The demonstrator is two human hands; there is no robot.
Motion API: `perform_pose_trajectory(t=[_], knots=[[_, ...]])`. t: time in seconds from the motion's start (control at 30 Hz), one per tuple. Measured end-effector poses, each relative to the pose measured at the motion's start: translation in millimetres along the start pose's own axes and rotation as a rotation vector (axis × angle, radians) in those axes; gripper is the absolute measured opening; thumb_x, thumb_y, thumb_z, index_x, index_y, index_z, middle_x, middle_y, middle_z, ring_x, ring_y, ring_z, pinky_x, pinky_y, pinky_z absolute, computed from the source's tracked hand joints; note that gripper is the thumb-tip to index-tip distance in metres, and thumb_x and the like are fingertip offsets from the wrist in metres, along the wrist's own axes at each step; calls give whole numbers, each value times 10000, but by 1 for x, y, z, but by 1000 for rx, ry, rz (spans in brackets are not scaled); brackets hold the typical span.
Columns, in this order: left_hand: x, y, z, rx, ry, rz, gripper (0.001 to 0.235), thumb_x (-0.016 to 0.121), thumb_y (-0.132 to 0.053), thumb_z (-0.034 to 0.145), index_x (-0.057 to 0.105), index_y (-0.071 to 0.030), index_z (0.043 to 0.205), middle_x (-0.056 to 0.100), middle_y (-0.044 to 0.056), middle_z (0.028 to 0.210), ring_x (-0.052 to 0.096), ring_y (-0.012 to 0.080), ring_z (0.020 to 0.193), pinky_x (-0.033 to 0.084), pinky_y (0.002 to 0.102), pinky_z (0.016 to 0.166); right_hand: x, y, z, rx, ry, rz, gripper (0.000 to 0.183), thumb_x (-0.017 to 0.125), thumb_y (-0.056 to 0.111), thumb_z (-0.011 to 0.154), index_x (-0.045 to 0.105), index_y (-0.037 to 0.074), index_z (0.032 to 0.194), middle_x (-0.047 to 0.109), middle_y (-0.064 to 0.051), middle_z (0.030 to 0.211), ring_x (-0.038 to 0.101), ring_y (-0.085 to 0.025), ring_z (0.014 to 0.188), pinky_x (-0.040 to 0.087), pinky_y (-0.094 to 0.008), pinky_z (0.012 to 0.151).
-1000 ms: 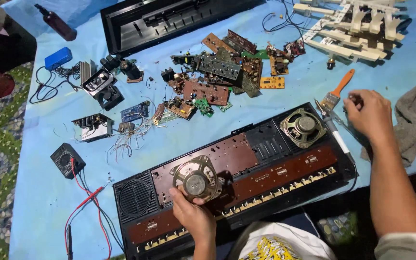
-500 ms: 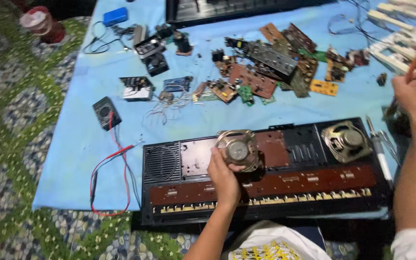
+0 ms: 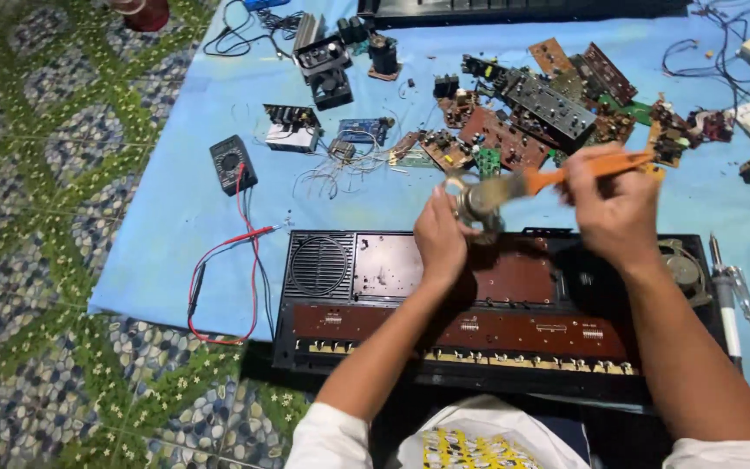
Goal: The person cleans a speaker component with a brush and then places it into a disassembled electronic device. They use a screwdriver to secure the speaker in place.
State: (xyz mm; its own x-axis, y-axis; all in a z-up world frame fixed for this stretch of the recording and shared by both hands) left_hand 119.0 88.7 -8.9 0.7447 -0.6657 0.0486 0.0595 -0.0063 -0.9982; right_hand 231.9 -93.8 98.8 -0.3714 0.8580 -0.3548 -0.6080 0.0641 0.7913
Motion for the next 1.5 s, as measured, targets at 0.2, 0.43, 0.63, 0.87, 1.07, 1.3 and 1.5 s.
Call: perform_pose_trajectory(t=[0.2,0.43,0.63,0.87,1.07,1.3,1.5], knots=[[-8,-16,52,227,-214,107,552,384,-412,1118,595,-77,733,570,95,446,669,229,507,544,387,598,36,-16,27,-47,-79,154,110,674,18,1063,703,-42,975,663,-174,666,666,-217,581,550,-327,608],[-33,15,94,-62,-323,124,627,358,-464,1066,728,-34,798,702,144,606,735,343,820,520,470,827,42,24,67,-185,-145,-30,173,660,83,1150,713,-52,1057,667,-180,690,668,-236,613,538,-342,623],[-54,-7,88,-31,-347,122,570,377,-496,1083,636,-94,772,696,119,579,753,295,757,532,421,824,88,52,72,-264,99,-90,380,736,157,978,655,-31,658,605,-231,552,641,-473,595,510,-441,567],[-73,32,110,-104,-532,-106,505,404,-451,1058,607,-128,727,637,111,538,698,216,569,544,309,578,94,22,76,-139,40,25,174,691,141,1057,731,73,901,646,-97,581,653,-224,557,545,-312,637],[-67,-1,90,-77,-501,30,528,395,-454,1061,621,-96,745,660,149,586,710,300,720,548,394,756,93,-17,76,-287,1,-297,351,717,204,1061,663,73,739,582,-154,553,629,-373,562,509,-383,569],[-62,24,101,-58,-433,-170,485,433,-437,1051,594,-112,729,627,163,514,685,224,502,521,280,438,117,-33,75,118,191,97,265,452,234,1160,631,45,1108,719,-183,960,711,-294,793,557,-480,809],[-48,1,85,66,-274,-127,491,400,-437,1105,630,-148,782,642,102,507,675,165,524,513,224,564,134,-73,67,186,211,216,251,706,139,1027,642,3,1228,703,-157,1015,637,-181,924,538,-371,827]])
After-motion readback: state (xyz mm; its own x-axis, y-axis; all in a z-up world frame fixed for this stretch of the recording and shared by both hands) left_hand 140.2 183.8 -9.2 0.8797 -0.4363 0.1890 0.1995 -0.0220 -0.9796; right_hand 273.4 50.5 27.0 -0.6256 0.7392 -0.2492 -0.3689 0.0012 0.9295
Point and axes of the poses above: each hand's wrist, its own z-axis towards the middle knuckle, its own x-axis out of the palm, y = z × x, the point moved 6 cm from there along z, towards the middle knuckle
